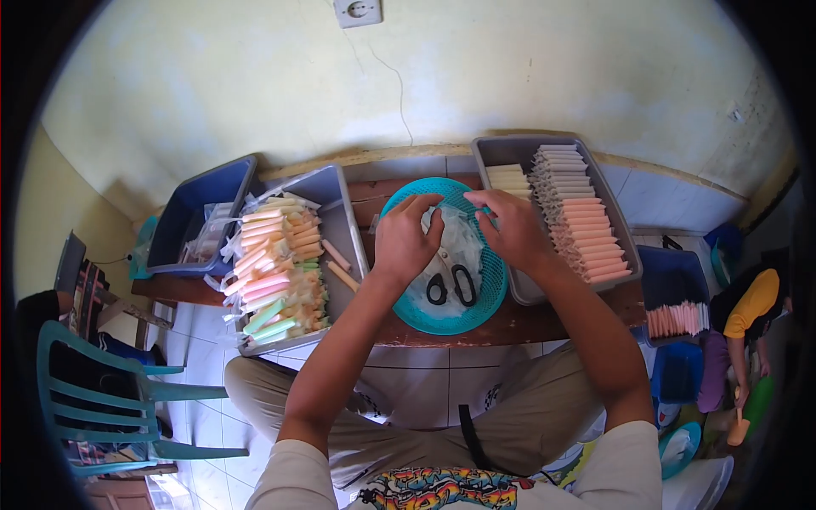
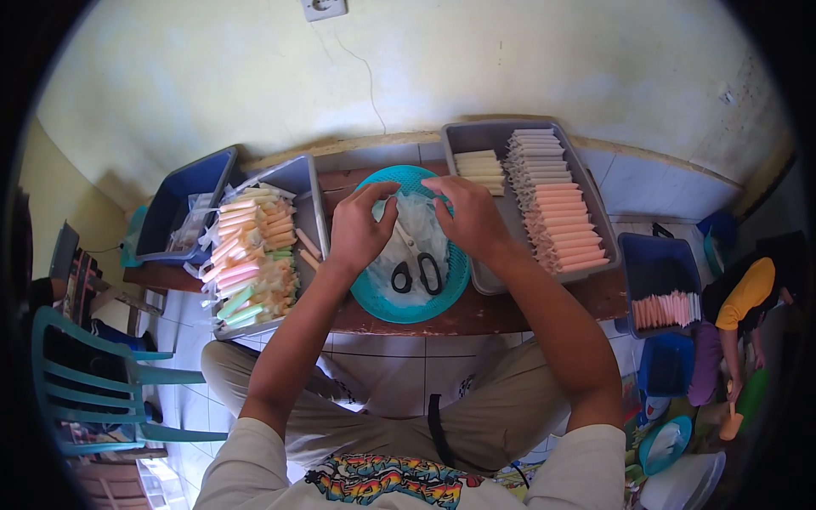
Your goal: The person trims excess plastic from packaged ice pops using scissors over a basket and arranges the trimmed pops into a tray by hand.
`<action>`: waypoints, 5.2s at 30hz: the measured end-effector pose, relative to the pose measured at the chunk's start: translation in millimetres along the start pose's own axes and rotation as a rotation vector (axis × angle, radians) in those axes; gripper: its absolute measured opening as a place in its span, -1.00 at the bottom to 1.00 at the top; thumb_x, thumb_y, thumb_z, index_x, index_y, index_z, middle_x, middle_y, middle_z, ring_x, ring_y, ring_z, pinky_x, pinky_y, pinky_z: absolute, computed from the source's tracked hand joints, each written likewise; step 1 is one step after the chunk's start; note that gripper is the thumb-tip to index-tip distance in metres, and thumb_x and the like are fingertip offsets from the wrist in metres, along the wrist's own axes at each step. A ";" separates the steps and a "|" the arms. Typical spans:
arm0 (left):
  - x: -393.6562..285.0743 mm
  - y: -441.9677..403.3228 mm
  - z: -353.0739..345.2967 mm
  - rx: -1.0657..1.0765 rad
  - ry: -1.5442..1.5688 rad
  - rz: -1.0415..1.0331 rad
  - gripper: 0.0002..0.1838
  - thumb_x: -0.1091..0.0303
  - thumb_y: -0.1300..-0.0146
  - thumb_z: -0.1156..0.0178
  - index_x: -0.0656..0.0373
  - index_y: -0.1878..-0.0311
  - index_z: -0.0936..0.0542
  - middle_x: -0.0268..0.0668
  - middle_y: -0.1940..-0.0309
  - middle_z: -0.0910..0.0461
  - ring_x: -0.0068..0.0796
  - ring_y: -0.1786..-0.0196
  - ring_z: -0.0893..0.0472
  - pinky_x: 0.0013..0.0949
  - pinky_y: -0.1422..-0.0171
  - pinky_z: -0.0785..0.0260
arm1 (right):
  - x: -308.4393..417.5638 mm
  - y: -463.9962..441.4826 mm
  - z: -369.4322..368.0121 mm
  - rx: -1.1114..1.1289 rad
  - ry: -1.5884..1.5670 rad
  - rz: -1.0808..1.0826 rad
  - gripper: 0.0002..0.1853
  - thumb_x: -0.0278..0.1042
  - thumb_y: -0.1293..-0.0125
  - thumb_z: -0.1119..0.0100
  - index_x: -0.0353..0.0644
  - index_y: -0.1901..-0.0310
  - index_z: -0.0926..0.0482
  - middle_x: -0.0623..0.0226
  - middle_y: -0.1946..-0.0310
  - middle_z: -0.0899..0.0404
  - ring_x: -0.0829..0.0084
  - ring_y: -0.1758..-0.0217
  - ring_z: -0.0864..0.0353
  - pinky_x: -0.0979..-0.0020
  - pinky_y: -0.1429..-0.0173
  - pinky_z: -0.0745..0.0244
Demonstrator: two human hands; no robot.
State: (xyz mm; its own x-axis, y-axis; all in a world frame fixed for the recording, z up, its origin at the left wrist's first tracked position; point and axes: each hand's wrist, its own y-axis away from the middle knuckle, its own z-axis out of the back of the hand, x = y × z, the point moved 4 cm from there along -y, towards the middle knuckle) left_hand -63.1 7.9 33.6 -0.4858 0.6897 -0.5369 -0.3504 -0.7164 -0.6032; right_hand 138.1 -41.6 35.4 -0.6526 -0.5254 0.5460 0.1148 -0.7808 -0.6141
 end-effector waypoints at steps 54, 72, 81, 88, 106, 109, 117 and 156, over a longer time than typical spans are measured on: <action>290.2 11.8 200.9 -0.081 -0.569 0.310 -0.69 0.23 -0.58 -0.17 0.22 -0.02 -0.81 0.02 0.00 -0.81 0.19 -0.02 -0.76 0.10 -0.28 -0.58 | 53.8 -180.3 -358.2 0.179 0.040 0.168 -0.79 -0.37 -0.46 -0.34 -0.15 -0.06 -0.81 0.12 0.06 -0.80 -0.03 -0.05 -0.78 0.01 -0.16 -0.72; 238.4 6.7 227.3 -0.195 -0.446 0.234 -0.72 0.30 -0.39 -0.48 0.24 -0.07 -0.84 0.04 0.04 -0.85 0.11 -0.08 -0.80 -0.03 -0.25 -0.63 | 84.7 -169.6 -292.7 -0.160 -0.229 0.183 -0.76 -0.50 -0.44 -0.41 -0.28 -0.09 -0.83 -0.02 0.10 -0.84 0.00 0.14 -0.86 0.17 0.01 -0.72; 175.6 3.6 204.0 -0.301 -0.007 0.236 -0.75 0.42 -0.46 -0.45 0.30 -0.12 -0.80 -0.06 -0.11 -0.84 -0.22 -0.11 -0.87 -0.25 -0.26 -0.71 | 101.0 -125.0 -231.6 -0.129 -0.346 -0.013 -0.69 -0.47 -0.49 -0.43 -0.25 -0.22 -0.80 0.05 0.02 -0.86 0.31 0.15 -0.89 0.36 0.06 -0.79; 111.1 17.6 156.2 -0.251 0.267 0.171 -0.75 0.58 -0.35 -0.47 0.31 -0.08 -0.78 -0.08 -0.18 -0.78 -0.22 -0.04 -0.87 -0.29 -0.14 -0.77 | 106.8 -60.7 -187.9 -0.024 -0.357 -0.038 -0.43 -0.57 -0.39 -0.43 -0.30 -0.43 -0.63 -0.05 -0.08 -0.82 0.21 0.00 -0.92 0.28 0.04 -0.88; 36.6 36.1 37.9 -0.009 0.496 0.255 -0.47 0.60 -0.38 -0.48 0.21 -0.40 -0.69 -0.11 -0.02 -0.86 -0.39 -0.03 -0.88 -0.31 -0.17 -0.76 | 60.2 14.1 -86.1 0.078 -0.304 -0.269 -0.10 -0.58 -0.35 -0.46 -0.14 -0.70 -0.28 -0.02 -0.14 -0.83 0.16 -0.03 -0.93 0.24 -0.07 -0.83; 32.6 35.6 30.5 0.016 0.455 0.258 -0.49 0.55 -0.39 -0.49 0.20 -0.40 -0.69 -0.12 -0.03 -0.86 -0.39 -0.01 -0.88 -0.29 -0.15 -0.76 | 57.5 20.6 -81.3 0.075 -0.304 -0.288 -0.10 -0.57 -0.35 -0.46 -0.13 -0.70 -0.29 -0.02 -0.16 -0.83 0.16 -0.07 -0.92 0.23 -0.12 -0.83; 36.9 35.9 29.2 0.033 0.316 0.130 -0.51 0.58 -0.33 -0.48 0.14 -0.34 -0.75 -0.14 -0.08 -0.85 -0.44 -0.02 -0.85 -0.30 -0.15 -0.73 | 33.5 23.4 -74.6 -0.035 -0.457 -0.377 -0.44 -0.32 -0.53 -0.39 -0.26 -0.49 -0.56 0.08 -0.10 -0.85 0.26 -0.08 -0.92 0.30 -0.07 -0.79; 48.0 56.2 60.3 0.163 0.105 -0.118 -0.55 0.60 -0.22 -0.53 0.10 -0.19 -0.82 -0.16 0.00 -0.86 -0.14 -0.04 -0.82 -0.16 -0.13 -0.72 | -0.6 25.4 -79.1 -0.166 -0.602 -0.821 -0.69 -0.13 -0.54 -0.48 -0.27 0.03 -0.88 0.42 0.24 -0.83 0.66 0.27 -0.65 0.54 0.25 -0.51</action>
State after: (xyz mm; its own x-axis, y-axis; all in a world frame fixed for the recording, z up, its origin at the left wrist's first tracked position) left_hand -154.4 -5.7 9.5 -0.3507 0.7710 -0.5316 -0.5291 -0.6315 -0.5668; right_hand 82.1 -34.4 -25.6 0.0051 0.0313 0.9995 -0.3316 -0.9429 0.0312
